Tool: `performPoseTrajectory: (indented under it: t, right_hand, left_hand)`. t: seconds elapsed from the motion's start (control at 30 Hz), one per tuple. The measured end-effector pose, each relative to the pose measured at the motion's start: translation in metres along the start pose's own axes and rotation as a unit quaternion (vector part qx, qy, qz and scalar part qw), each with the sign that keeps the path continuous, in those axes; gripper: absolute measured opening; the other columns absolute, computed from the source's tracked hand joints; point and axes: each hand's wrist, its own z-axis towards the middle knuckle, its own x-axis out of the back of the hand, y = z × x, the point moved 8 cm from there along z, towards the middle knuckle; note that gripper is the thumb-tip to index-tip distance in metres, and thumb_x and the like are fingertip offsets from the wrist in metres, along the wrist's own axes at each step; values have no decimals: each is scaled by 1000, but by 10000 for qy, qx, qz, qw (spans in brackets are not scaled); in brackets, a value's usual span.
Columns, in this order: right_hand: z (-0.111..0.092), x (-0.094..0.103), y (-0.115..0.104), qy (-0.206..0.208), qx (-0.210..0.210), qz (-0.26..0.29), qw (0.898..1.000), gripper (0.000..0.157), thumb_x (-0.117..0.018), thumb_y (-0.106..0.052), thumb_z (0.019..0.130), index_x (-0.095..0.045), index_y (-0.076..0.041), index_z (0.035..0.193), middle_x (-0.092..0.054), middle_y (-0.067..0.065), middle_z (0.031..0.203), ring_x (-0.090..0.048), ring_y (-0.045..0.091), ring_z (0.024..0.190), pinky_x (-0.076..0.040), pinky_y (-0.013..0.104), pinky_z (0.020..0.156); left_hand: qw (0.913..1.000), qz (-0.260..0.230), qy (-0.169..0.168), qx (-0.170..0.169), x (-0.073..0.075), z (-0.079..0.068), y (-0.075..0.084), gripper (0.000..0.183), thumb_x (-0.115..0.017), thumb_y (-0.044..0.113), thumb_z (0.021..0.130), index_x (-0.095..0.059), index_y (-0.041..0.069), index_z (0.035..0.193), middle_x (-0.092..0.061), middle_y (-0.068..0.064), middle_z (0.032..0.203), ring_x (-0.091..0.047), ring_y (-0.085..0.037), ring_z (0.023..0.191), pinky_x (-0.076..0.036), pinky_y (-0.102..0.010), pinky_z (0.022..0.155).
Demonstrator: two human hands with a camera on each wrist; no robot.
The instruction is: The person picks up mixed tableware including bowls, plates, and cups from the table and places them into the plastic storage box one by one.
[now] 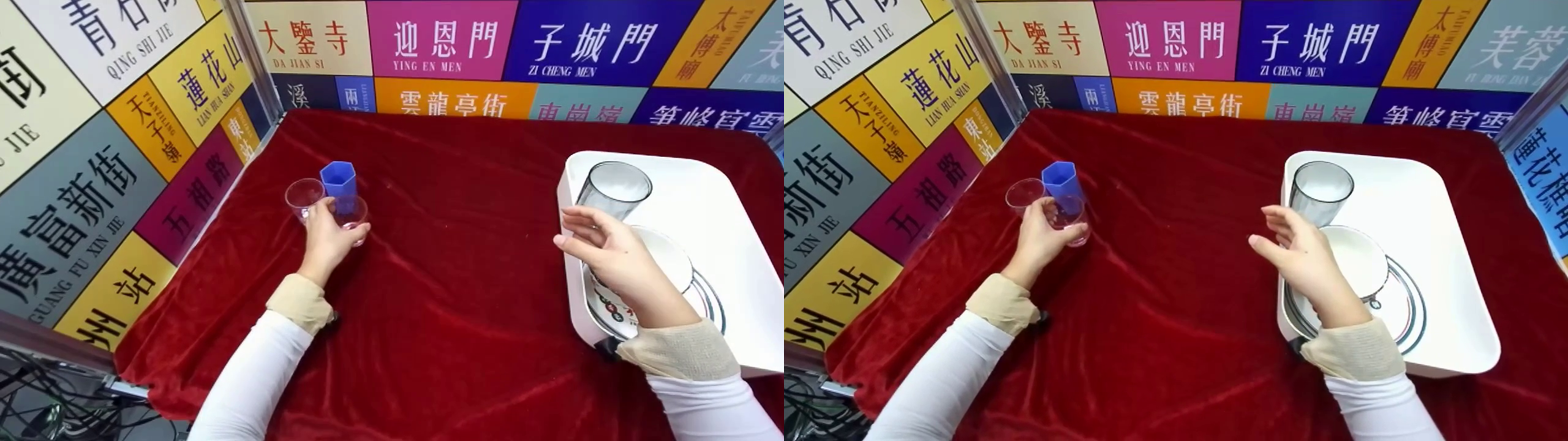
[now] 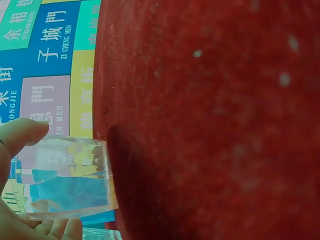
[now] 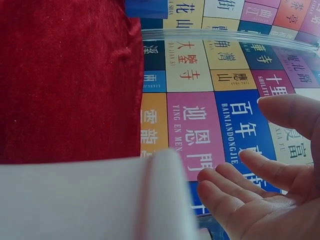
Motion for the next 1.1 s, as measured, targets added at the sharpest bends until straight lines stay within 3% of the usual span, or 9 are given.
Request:
performPoseTrajectory:
  t: [0.2, 0.33, 0.57, 0.73, 1.1]
  right_hand:
    - [-1, 0, 1, -15, -49, 13, 10000, 59, -66, -21, 99, -41, 5, 146, -53, -18, 126, -51, -7, 122, -43, 4, 99]
    - [-2, 1, 0, -9, -65, -33, 10000, 61, -65, -21, 99, -40, 5, 148, -53, -15, 129, -51, -6, 123, -43, 4, 98]
    - [-2, 4, -2, -1, -125, -261, 9996, 62, -65, -25, 100, -40, 2, 149, -52, 1, 138, -50, -4, 125, -42, 4, 98]
    - [-3, 4, -4, 35, -112, -241, 9996, 60, -66, -25, 99, -42, 1, 148, -53, -6, 133, -51, -6, 123, -42, 4, 97]
    - [-4, 2, -5, -3, 21, -147, 9999, 59, -66, -19, 99, -41, 5, 147, -51, -18, 128, -52, -8, 121, -43, 8, 103]
  left_hand:
    - [9992, -353, -41, 192, -2, 0, -4, 82, -89, 25, 71, -48, -7, 135, -54, -26, 127, -52, -37, 121, -41, -42, 110]
    - [9968, -584, -156, 516, -5, 0, -10, 79, -90, 23, 71, -50, -7, 132, -56, -24, 124, -56, -34, 118, -45, -40, 107]
    - [9942, -690, -218, 800, -5, 0, -15, 81, -91, 23, 70, -51, -6, 135, -59, -23, 128, -57, -33, 122, -45, -39, 109]
    - [9921, -791, -272, 936, -5, -3, -15, 82, -92, 23, 70, -52, -5, 136, -61, -23, 131, -58, -32, 124, -44, -39, 110]
    - [9940, -793, -423, 630, -10, -8, 2, 84, -92, 24, 68, -53, -6, 136, -60, -23, 132, -57, -32, 124, -44, -38, 111]
